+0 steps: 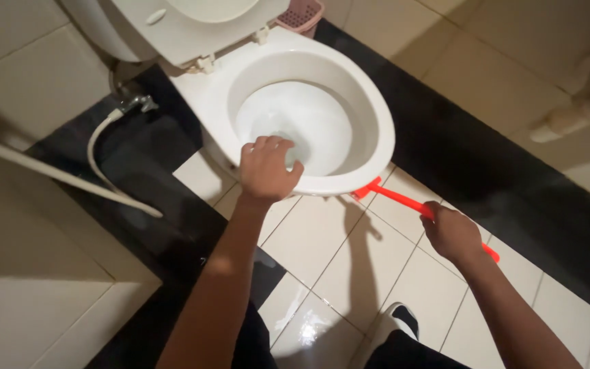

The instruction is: The person scrubs the inside of a toilet bowl with a red toilet brush, then rinses the brush using a handheld bidet sprayer. The person also briefly scrubs the floor near the toilet with the brush.

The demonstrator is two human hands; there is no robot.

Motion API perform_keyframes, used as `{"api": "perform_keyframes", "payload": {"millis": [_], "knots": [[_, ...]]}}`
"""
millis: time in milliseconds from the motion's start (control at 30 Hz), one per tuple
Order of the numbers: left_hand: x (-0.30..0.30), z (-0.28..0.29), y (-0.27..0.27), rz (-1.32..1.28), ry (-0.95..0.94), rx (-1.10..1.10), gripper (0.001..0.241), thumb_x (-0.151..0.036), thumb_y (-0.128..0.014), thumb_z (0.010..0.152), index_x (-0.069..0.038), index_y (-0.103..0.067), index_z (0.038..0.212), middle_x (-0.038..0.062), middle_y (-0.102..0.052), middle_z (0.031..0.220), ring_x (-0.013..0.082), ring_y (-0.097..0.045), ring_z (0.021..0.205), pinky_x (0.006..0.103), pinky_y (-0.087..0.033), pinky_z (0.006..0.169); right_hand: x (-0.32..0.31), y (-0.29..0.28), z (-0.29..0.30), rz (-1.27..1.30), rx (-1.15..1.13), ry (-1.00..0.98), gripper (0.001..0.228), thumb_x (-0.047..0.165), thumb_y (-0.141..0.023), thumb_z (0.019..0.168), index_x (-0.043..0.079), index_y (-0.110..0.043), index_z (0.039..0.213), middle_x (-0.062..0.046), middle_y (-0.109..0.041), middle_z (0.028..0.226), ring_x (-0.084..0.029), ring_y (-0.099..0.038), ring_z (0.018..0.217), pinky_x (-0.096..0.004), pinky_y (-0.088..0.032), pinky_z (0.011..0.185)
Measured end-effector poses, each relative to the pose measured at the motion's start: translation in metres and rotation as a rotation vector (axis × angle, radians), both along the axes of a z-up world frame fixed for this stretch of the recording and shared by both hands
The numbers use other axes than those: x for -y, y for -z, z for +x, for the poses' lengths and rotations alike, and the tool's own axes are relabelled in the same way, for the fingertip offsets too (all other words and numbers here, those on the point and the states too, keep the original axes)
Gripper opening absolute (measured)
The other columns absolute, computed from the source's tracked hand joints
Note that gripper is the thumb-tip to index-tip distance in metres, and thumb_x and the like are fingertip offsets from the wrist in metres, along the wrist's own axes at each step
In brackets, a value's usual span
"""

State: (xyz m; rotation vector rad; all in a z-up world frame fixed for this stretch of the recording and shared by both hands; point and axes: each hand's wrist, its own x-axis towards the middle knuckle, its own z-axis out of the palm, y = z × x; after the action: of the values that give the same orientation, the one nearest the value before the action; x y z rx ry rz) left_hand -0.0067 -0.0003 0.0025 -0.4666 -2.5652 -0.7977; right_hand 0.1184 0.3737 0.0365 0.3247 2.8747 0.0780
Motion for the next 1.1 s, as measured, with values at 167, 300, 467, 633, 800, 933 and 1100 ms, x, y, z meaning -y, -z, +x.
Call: {"api": "perform_keyframes", "payload": {"millis": [167, 300, 467, 633, 800, 933, 1100], "knots": [[-0.003, 0.003, -0.004, 0.028, -0.006, -0.002, 0.033, -0.031, -0.07, 0.08, -0.013, -0.077, 0.107, 0.006, -0.072, 0.115, 0.0246, -0.061, 0.111, 0.0439, -0.04, 0.097, -0.015, -0.015, 0.001, -0.034, -0.141, 0.084, 0.036, 0.035, -0.062, 0.095, 0.02, -0.066, 0.128, -0.017, -0.076, 0.102, -0.041, -0.072, 0.096, -0.053, -0.056, 0.082], [-0.002, 0.003, -0.004, 0.042, -0.027, 0.044, 0.029, -0.028, -0.069, 0.08, -0.013, -0.078, 0.103, 0.005, -0.074, 0.111, 0.0245, -0.063, 0.109, 0.0439, -0.041, 0.097, -0.022, -0.019, -0.005, -0.025, -0.29, 0.162, 0.035, 0.037, -0.064, 0.098, 0.018, -0.068, 0.127, -0.022, -0.075, 0.103, -0.044, -0.071, 0.097, -0.054, -0.056, 0.083], [-0.002, 0.004, 0.0, 0.052, -0.042, 0.022, 0.027, -0.028, -0.068, 0.082, -0.013, -0.078, 0.101, 0.004, -0.074, 0.11, 0.0243, -0.063, 0.109, 0.0429, -0.042, 0.097, -0.012, -0.025, -0.018, -0.109, -0.37, 0.19, 0.032, 0.034, -0.066, 0.097, 0.017, -0.069, 0.124, -0.023, -0.074, 0.1, -0.046, -0.07, 0.095, -0.055, -0.055, 0.083], [-0.003, 0.0, -0.003, 0.015, 0.012, 0.061, 0.03, -0.028, -0.067, 0.082, -0.013, -0.077, 0.106, 0.006, -0.074, 0.113, 0.0251, -0.063, 0.108, 0.043, -0.04, 0.098, -0.009, -0.014, -0.021, -0.123, -0.376, 0.22, 0.029, 0.031, -0.065, 0.097, 0.017, -0.07, 0.121, -0.022, -0.075, 0.099, -0.045, -0.071, 0.094, -0.055, -0.056, 0.083], [-0.005, 0.001, -0.011, -0.044, 0.014, 0.131, 0.033, -0.031, -0.067, 0.083, -0.013, -0.077, 0.109, 0.007, -0.074, 0.113, 0.0256, -0.061, 0.108, 0.0441, -0.035, 0.101, -0.003, -0.008, -0.021, -0.1, -0.373, 0.202, 0.034, 0.032, -0.066, 0.094, 0.015, -0.069, 0.124, -0.023, -0.074, 0.096, -0.044, -0.071, 0.091, -0.055, -0.056, 0.08], [-0.004, 0.005, -0.015, -0.02, 0.005, 0.112, 0.031, -0.032, -0.066, 0.085, -0.014, -0.077, 0.109, 0.005, -0.074, 0.113, 0.0251, -0.062, 0.11, 0.0425, -0.037, 0.101, 0.002, -0.01, -0.02, -0.113, -0.357, 0.187, 0.035, 0.031, -0.065, 0.094, 0.013, -0.067, 0.124, -0.022, -0.074, 0.096, -0.043, -0.071, 0.089, -0.054, -0.057, 0.077], [-0.013, 0.006, -0.007, -0.147, 0.045, 0.116, 0.022, -0.027, -0.061, 0.097, -0.015, -0.079, 0.101, 0.004, -0.075, 0.107, 0.0251, -0.063, 0.107, 0.0458, -0.04, 0.097, 0.004, -0.021, -0.014, -0.15, -0.321, 0.225, 0.028, 0.029, -0.062, 0.098, 0.013, -0.067, 0.12, -0.02, -0.075, 0.098, -0.041, -0.071, 0.092, -0.053, -0.056, 0.08]]}}
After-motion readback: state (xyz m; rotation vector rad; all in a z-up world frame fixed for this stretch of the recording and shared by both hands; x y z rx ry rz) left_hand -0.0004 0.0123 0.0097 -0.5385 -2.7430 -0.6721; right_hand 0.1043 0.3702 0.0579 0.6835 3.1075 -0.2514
